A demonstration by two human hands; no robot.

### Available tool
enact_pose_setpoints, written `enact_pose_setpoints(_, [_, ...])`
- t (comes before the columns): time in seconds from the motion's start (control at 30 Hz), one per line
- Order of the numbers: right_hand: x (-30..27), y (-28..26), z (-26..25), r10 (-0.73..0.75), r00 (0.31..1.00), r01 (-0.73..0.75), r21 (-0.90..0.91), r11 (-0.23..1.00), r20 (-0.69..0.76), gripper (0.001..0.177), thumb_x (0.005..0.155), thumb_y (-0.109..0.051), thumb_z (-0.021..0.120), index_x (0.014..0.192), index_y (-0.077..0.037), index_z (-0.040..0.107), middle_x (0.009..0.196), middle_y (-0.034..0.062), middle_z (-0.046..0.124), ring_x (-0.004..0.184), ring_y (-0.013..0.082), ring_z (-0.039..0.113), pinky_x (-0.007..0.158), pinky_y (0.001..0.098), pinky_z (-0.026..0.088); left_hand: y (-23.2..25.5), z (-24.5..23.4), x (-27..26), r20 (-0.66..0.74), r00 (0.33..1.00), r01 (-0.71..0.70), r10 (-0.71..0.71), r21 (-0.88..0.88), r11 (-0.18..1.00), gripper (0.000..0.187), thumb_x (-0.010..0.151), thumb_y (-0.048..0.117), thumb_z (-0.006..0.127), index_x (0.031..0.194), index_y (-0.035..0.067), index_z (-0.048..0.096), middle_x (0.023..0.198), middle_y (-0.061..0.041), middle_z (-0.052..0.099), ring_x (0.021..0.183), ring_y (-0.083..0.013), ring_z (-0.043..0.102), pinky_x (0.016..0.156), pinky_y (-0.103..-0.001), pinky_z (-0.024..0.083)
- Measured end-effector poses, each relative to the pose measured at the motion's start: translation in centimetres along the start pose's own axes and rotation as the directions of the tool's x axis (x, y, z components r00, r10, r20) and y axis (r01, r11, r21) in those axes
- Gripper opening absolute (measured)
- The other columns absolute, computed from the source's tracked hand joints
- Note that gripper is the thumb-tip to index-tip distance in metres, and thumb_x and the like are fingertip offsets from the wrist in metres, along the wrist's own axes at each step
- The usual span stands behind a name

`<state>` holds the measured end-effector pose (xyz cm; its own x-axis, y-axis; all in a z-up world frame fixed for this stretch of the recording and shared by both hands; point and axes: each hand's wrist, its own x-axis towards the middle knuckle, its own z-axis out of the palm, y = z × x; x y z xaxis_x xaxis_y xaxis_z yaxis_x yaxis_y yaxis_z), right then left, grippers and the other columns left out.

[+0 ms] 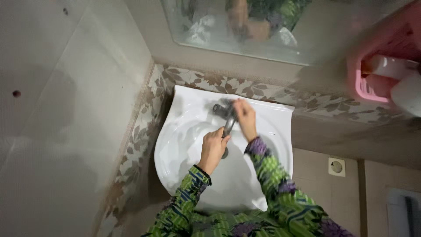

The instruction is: The person cleans a bathroom sink using a dark scrubbing pad and a white plastic cup. They scrub the basin, faucet, and surrounding areas, occasionally rinsing the pad and cup under running water.

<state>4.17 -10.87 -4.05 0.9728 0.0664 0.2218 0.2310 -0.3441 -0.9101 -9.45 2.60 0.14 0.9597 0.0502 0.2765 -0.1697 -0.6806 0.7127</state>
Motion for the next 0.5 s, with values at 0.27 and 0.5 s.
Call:
enact_pose_setpoints(0.27, [0.4, -1.3, -1.6, -0.237, 0.966, 0.237, 0.019, 0.971, 0.103, 0.025, 0.108, -0.027, 0.061, 0.102, -0.004, 0.065, 0.089, 0.0107, 0.064, 0.083, 0.0171, 0.057, 0.080, 0.0363, 0.047, 0.1, 0.8, -0.6, -0.074, 0.996, -0.038, 0.045, 0.089, 0.995, 0.032, 0.089, 0.018, 0.073, 0.112, -0.002, 0.064, 0.084, -0.017, 0.071, 0.078, -0.0373, 0.066, 0.074, -0.048, 0.050])
enact_pose_setpoints(0.5, [-0.1, -2.4, 0.3, -0.210, 0.975, 0.203, -0.099, 0.974, -0.070, 0.022, 0.104, -0.024, 0.065, 0.106, -0.003, 0.067, 0.099, 0.0183, 0.071, 0.086, 0.0308, 0.068, 0.077, 0.0374, 0.053, -1.2, 0.9, -0.4, -0.037, 0.999, 0.016, -0.015, 0.037, 0.999, 0.031, 0.090, 0.026, 0.075, 0.103, 0.000, 0.065, 0.079, -0.020, 0.070, 0.075, -0.0398, 0.068, 0.068, -0.048, 0.053])
